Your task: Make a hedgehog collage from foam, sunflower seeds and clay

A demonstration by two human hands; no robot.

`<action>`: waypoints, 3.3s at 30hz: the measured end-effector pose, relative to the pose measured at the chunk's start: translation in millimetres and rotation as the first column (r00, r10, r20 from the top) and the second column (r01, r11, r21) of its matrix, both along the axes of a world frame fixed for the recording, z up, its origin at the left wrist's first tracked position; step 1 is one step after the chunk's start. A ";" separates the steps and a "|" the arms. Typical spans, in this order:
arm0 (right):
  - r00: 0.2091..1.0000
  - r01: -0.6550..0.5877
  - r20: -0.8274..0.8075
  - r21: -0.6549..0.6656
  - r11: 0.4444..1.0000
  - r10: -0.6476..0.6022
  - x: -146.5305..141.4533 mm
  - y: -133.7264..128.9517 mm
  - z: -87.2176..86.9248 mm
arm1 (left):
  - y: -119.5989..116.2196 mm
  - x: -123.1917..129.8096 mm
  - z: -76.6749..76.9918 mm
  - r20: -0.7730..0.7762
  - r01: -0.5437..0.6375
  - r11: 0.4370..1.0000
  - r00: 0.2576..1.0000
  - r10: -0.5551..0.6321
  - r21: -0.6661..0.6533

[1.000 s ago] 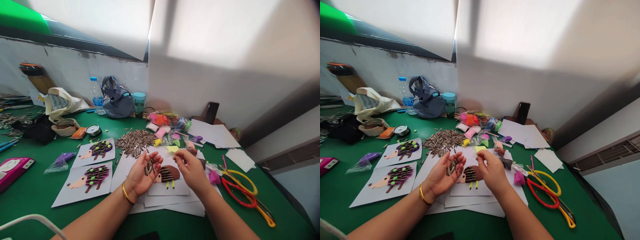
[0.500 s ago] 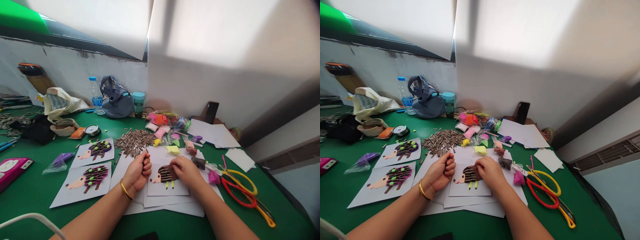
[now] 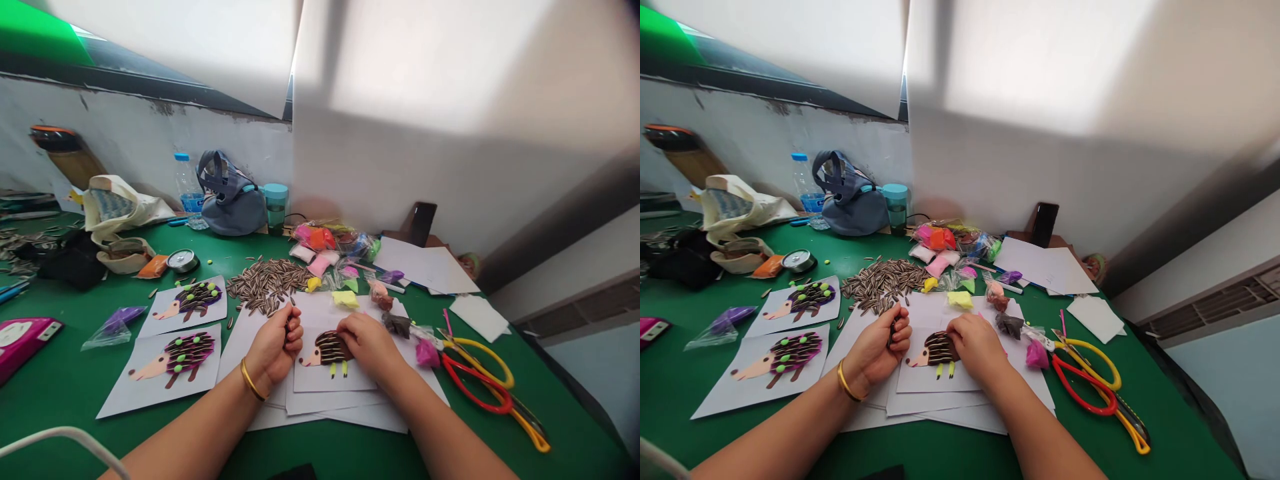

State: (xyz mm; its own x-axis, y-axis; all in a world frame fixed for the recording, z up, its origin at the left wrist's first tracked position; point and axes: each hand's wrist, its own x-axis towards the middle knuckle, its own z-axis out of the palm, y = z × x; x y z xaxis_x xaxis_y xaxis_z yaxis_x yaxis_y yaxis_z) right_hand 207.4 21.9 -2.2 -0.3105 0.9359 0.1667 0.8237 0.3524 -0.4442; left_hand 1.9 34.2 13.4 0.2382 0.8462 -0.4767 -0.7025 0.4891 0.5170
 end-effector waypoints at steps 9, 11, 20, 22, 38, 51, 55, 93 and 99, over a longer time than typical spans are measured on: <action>0.999 -0.020 0.043 0.018 1.000 0.019 -3.4 0.6 0.0 | 0.1 0.9 1.4 -0.007 -0.003 1.000 1.000 0.002 -0.015; 0.998 -0.026 0.058 0.032 0.999 0.024 -4.1 0.9 0.1 | 0.0 1.2 1.5 -0.011 -0.004 1.000 1.000 0.004 -0.014; 0.997 -0.035 0.076 0.066 0.997 0.030 -6.6 1.2 -2.1 | -0.3 1.3 1.9 -0.009 -0.005 1.000 1.000 0.005 -0.014; 0.997 -0.039 0.065 0.050 0.998 0.035 -5.8 0.0 -2.0 | -0.1 1.0 1.8 -0.004 -0.005 1.000 1.000 0.005 -0.018; 0.969 -0.053 -0.212 0.326 0.944 0.127 -19.2 -20.5 21.2 | -12.5 5.0 14.6 0.321 0.203 0.979 0.928 -0.190 -0.008; 0.910 -0.021 -0.392 0.288 0.957 0.138 -23.2 -21.3 21.5 | -21.6 10.9 16.4 0.368 0.330 0.940 0.867 -0.336 0.083; 0.915 0.082 -0.402 0.255 0.963 0.029 -4.5 -11.7 14.9 | -10.1 2.6 13.7 0.264 0.155 0.985 0.955 -0.131 -0.073; 0.978 0.017 0.206 0.119 0.993 -0.041 -8.6 1.0 10.3 | 1.5 -2.2 3.1 0.155 0.005 0.994 0.988 0.012 -0.107; 0.957 -0.012 0.289 0.135 0.991 -0.028 -12.4 1.7 13.6 | 1.0 -2.1 3.5 0.152 0.007 0.994 0.988 0.010 -0.110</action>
State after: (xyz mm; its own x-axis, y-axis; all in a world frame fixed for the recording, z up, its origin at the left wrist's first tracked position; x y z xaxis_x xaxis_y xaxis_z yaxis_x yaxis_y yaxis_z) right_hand 195.1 23.6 11.4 -0.3566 0.9138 0.1945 0.9129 0.3851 -0.1354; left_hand -0.2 35.1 17.0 0.3136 0.7912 -0.5251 -0.7695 0.5357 0.3476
